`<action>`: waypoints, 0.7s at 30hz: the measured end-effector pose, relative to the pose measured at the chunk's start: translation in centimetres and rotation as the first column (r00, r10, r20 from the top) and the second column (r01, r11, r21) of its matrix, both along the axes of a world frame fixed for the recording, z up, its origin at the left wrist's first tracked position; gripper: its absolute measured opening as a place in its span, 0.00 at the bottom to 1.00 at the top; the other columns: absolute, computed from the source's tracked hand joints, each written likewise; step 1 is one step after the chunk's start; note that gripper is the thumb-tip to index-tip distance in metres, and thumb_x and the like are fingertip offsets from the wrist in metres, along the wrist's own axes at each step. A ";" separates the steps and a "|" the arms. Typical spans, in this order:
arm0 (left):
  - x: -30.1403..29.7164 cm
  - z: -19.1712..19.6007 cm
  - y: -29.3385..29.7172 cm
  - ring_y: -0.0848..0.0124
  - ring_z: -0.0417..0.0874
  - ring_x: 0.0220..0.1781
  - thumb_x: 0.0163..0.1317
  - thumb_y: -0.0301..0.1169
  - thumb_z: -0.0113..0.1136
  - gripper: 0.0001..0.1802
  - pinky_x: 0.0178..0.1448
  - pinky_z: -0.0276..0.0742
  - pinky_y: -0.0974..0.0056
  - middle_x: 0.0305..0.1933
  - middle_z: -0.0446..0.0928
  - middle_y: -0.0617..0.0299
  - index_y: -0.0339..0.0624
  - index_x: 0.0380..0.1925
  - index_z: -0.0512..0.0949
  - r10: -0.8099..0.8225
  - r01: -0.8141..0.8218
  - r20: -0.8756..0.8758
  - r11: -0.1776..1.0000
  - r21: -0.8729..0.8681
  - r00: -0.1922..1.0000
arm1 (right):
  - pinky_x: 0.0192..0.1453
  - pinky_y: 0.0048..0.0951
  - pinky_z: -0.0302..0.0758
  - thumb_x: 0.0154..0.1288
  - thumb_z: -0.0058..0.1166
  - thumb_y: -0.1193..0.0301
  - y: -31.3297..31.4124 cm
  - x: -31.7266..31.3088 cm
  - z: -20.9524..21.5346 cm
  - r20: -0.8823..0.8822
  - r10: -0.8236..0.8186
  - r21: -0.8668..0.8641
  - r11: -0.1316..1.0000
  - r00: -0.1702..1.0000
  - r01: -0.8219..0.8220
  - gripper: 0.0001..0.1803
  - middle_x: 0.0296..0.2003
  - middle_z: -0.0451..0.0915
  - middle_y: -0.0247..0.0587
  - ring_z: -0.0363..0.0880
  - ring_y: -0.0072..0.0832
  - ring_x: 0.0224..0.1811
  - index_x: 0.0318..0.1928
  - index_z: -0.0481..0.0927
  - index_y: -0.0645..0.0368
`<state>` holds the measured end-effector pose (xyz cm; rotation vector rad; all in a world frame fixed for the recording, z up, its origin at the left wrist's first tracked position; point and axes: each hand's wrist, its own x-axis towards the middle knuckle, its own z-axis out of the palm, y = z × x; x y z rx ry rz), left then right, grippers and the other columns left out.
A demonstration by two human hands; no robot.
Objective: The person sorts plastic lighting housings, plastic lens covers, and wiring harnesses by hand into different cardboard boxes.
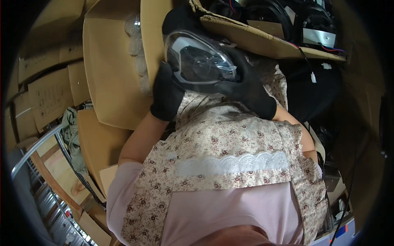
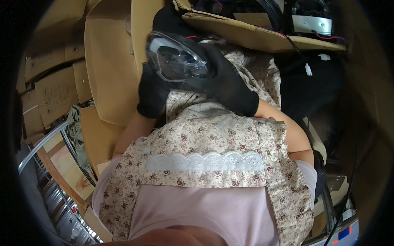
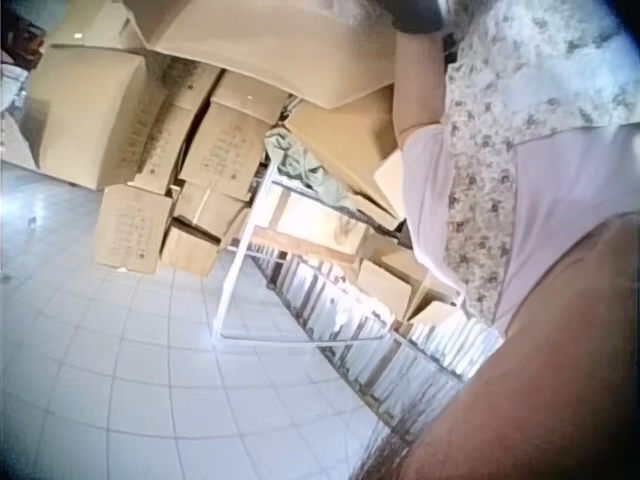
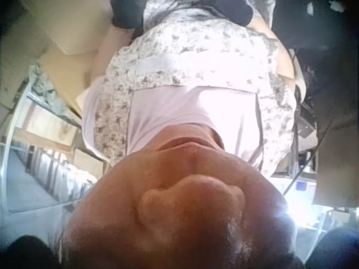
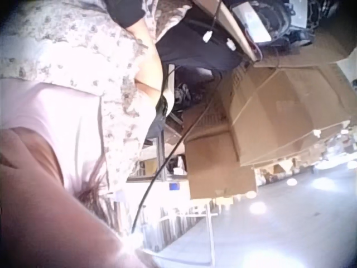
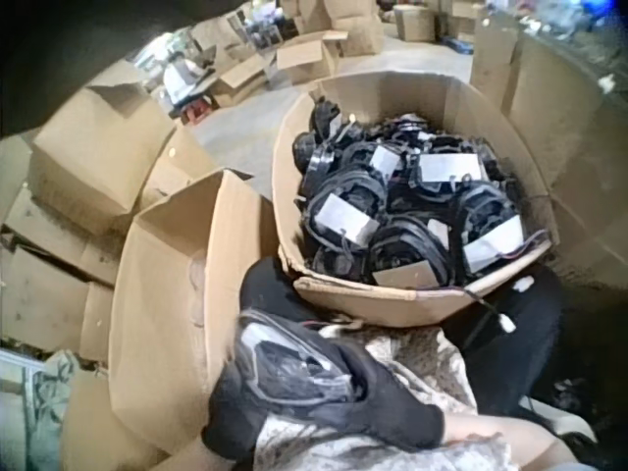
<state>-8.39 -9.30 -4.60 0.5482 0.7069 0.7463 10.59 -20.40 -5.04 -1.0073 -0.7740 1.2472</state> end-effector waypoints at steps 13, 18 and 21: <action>3.6 5.9 5.3 0.49 0.71 0.63 0.34 0.52 0.74 0.48 0.66 0.67 0.51 0.62 0.71 0.51 0.42 0.58 0.72 0.226 0.671 -0.663 -0.493 0.554 0.714 | 0.60 0.35 0.71 0.44 0.75 0.66 -0.2 0.9 0.6 0.528 -0.093 0.168 0.986 0.844 0.003 0.45 0.56 0.72 0.50 0.73 0.37 0.58 0.63 0.65 0.60; 1.8 4.6 4.4 0.59 0.74 0.59 0.42 0.39 0.76 0.43 0.60 0.72 0.58 0.58 0.73 0.53 0.39 0.60 0.69 -0.136 0.755 -0.744 0.182 0.630 0.654 | 0.63 0.34 0.68 0.45 0.75 0.67 -0.8 3.0 -0.9 0.273 -0.009 0.193 0.980 0.962 -0.046 0.52 0.64 0.67 0.42 0.69 0.31 0.62 0.70 0.60 0.57; 1.1 2.3 3.8 0.68 0.74 0.58 0.43 0.26 0.72 0.44 0.58 0.75 0.64 0.57 0.72 0.55 0.37 0.64 0.63 -0.369 0.612 -0.524 0.664 0.430 0.768 | 0.65 0.34 0.67 0.45 0.75 0.67 -0.5 3.3 0.6 0.490 -0.098 0.300 0.952 0.866 -0.062 0.52 0.62 0.68 0.43 0.68 0.32 0.63 0.70 0.59 0.57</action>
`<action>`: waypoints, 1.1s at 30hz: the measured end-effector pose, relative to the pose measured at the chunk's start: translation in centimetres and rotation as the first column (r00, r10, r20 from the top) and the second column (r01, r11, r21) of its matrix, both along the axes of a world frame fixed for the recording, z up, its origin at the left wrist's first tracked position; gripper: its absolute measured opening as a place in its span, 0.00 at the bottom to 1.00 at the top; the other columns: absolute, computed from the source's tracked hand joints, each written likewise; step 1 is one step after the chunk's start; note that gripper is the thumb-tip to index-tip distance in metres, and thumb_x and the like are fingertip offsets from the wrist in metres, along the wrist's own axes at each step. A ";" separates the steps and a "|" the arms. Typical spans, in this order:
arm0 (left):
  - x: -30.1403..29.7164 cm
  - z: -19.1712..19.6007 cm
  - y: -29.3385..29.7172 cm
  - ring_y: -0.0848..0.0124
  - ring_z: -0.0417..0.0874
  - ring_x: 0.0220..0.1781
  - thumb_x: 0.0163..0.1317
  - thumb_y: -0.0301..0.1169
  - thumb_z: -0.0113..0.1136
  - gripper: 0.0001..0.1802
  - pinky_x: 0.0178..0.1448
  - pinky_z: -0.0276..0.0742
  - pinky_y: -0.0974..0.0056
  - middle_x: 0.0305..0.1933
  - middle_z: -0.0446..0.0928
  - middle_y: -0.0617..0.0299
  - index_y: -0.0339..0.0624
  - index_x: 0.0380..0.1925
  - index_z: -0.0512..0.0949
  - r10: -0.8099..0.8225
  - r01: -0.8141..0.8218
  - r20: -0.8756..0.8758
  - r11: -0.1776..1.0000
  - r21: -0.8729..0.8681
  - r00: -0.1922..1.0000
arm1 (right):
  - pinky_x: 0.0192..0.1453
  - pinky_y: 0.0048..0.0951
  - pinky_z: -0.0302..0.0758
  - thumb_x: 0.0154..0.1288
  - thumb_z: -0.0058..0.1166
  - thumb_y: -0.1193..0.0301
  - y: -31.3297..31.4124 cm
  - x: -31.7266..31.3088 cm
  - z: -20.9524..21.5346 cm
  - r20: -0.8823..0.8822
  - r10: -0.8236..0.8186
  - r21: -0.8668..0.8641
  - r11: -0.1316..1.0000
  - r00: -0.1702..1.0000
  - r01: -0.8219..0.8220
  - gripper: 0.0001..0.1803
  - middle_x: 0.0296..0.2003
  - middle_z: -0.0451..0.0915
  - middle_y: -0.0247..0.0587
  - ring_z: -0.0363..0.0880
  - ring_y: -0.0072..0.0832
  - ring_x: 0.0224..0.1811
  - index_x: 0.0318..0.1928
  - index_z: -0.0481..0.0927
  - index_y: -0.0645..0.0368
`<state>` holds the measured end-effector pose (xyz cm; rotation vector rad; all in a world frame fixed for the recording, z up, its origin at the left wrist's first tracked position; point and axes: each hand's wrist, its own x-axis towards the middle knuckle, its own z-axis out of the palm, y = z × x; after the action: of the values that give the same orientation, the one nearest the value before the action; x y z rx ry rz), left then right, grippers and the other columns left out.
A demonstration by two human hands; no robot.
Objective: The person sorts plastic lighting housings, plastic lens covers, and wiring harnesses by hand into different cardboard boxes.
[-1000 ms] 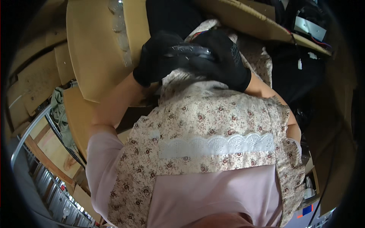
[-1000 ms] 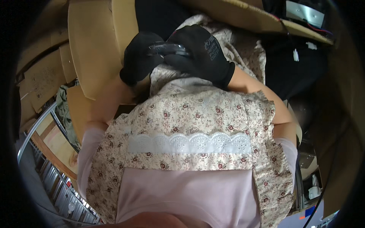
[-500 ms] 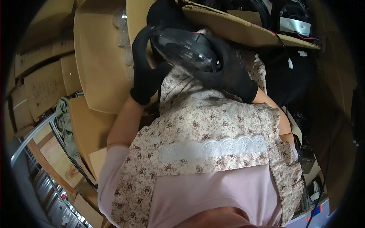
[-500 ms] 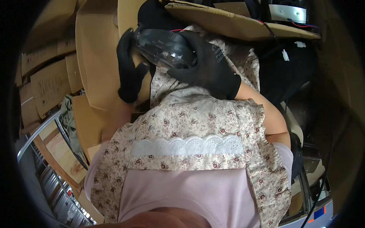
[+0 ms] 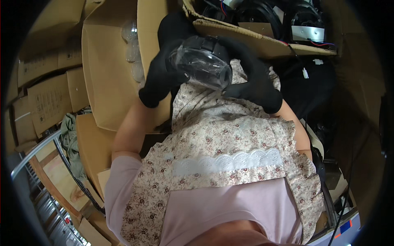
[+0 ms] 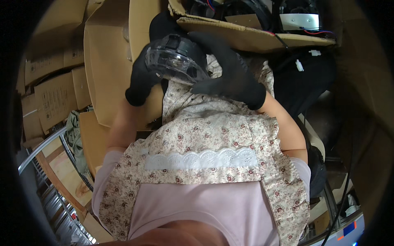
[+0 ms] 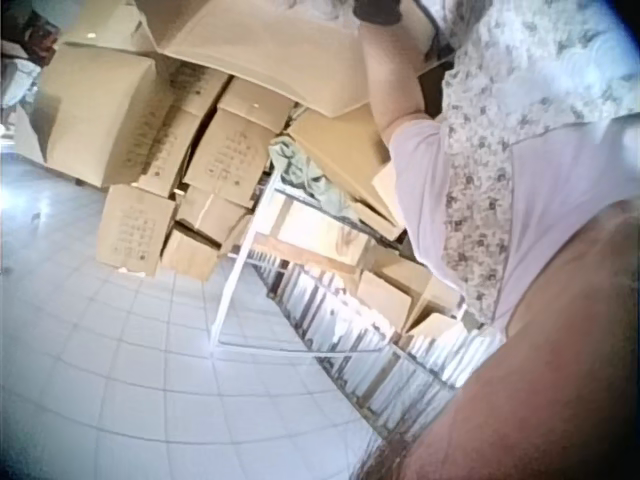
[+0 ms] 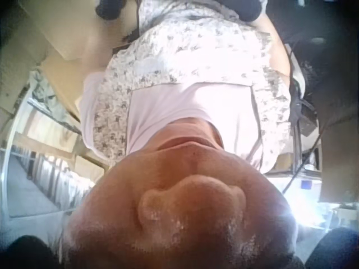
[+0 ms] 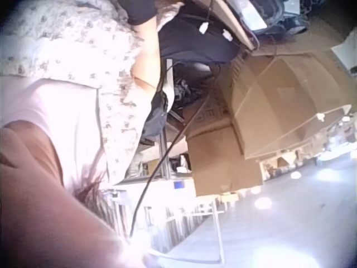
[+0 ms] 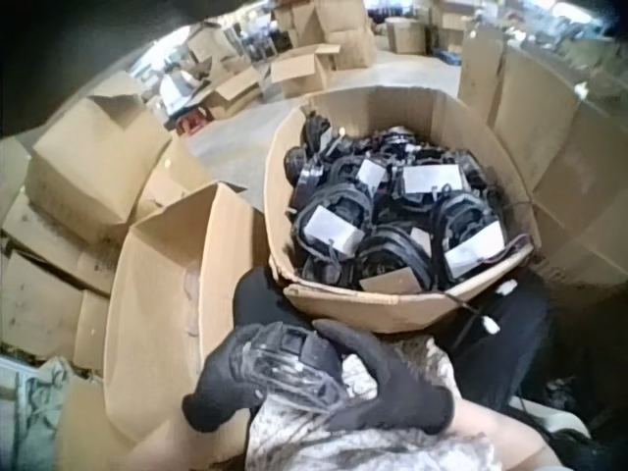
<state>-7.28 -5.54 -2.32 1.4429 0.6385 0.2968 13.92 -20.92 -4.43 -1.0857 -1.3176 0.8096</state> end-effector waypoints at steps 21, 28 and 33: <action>10.1 4.4 1.5 0.64 0.66 0.67 0.66 0.36 0.57 0.32 0.70 0.60 0.61 0.64 0.66 0.54 0.36 0.66 0.60 0.161 -0.300 0.315 0.834 0.464 0.935 | 0.59 0.37 0.73 0.76 0.40 0.64 -1.7 22.4 13.3 -0.218 -0.848 0.384 0.380 0.483 0.842 0.18 0.54 0.75 0.47 0.76 0.36 0.54 0.57 0.70 0.63; 6.5 2.0 2.0 0.75 0.74 0.54 0.67 0.28 0.55 0.15 0.59 0.68 0.70 0.52 0.74 0.62 0.35 0.52 0.74 0.265 -0.284 0.115 0.936 0.207 0.957 | 0.54 0.35 0.75 0.63 0.61 0.59 -14.2 49.6 21.0 -0.128 -0.965 0.597 -0.259 -0.229 0.760 0.32 0.49 0.77 0.46 0.77 0.37 0.51 0.61 0.68 0.65; 5.7 0.6 2.9 0.77 0.74 0.51 0.68 0.29 0.56 0.13 0.56 0.68 0.72 0.47 0.76 0.65 0.37 0.49 0.76 0.192 -0.189 0.011 0.954 0.231 0.981 | 0.55 0.33 0.73 0.58 0.62 0.49 -18.7 56.0 19.0 0.761 -0.587 -0.200 0.191 0.275 0.961 0.35 0.51 0.80 0.47 0.78 0.35 0.52 0.58 0.75 0.63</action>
<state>-1.55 -2.66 -1.68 1.6080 0.7740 0.5292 69.91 -39.60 14.56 -2.4854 -0.5316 0.0052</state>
